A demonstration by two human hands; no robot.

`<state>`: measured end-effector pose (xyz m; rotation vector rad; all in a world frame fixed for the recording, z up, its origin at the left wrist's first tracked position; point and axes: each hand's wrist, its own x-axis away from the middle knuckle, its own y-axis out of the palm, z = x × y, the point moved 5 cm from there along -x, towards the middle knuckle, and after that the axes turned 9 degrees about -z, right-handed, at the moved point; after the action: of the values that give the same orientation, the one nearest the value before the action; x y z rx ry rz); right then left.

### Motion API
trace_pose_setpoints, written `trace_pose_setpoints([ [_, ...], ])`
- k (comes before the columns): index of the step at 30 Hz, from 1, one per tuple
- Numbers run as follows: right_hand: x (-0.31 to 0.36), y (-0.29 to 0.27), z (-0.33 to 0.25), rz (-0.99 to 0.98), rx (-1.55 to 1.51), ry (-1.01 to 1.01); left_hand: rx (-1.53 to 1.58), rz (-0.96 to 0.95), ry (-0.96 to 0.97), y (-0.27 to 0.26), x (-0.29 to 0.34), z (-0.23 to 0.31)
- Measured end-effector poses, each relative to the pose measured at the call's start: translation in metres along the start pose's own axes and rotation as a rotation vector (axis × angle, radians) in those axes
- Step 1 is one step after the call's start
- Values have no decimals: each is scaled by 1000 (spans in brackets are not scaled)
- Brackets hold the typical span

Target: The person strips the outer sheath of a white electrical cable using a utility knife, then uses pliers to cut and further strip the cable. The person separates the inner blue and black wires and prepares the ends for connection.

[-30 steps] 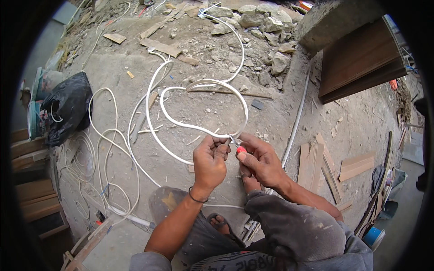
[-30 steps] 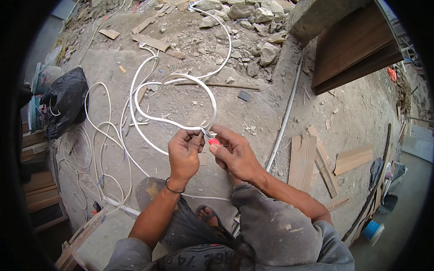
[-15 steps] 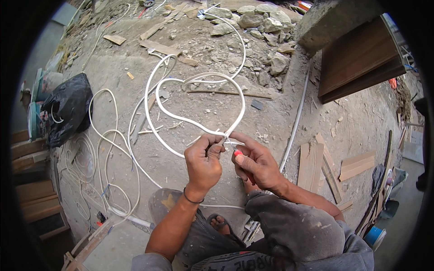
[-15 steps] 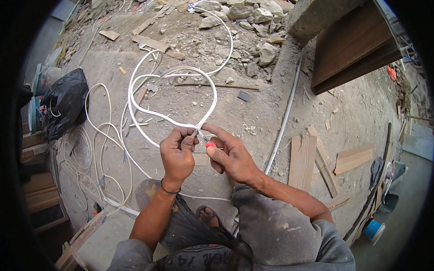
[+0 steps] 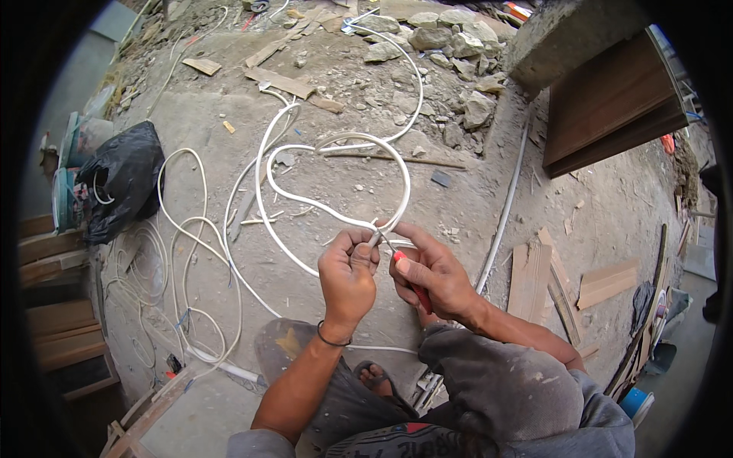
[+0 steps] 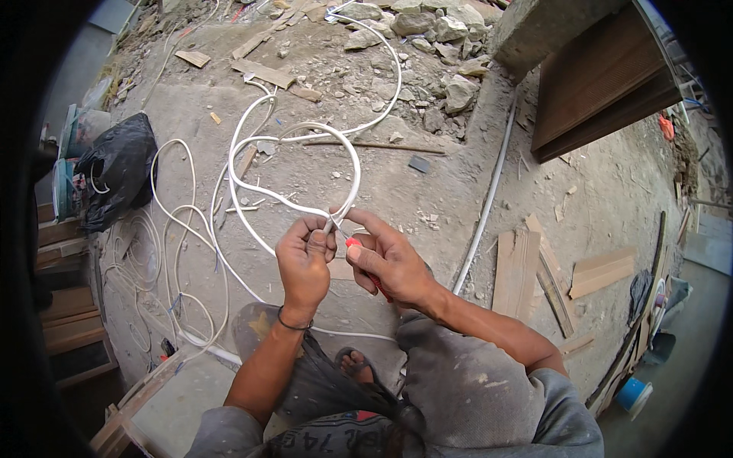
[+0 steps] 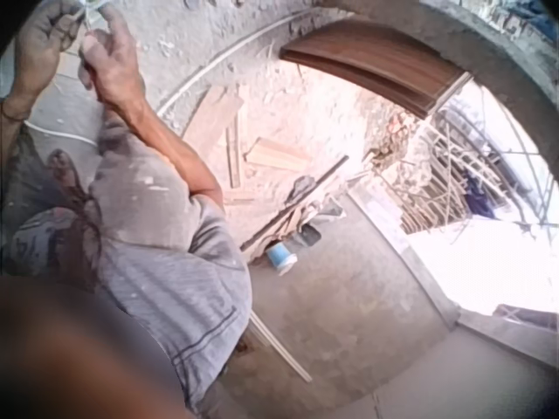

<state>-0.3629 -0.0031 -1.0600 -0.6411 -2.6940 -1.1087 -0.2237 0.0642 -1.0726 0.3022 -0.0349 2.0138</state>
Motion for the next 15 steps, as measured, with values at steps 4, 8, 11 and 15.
trace_pose_setpoints([
  [4, -4, -8, 12, 68, -56, -7, -75, -33, 82, 2, 6, 15],
  [8, 1, -10, 14, 77, -102, -40, -221, 12, 109, -5, 7, 22],
  [11, 3, -2, 6, -5, -48, -112, -189, 56, 95, -16, -1, 17],
  [15, -7, 8, 4, -47, 85, -148, -75, 36, 1, -17, -1, 7],
])
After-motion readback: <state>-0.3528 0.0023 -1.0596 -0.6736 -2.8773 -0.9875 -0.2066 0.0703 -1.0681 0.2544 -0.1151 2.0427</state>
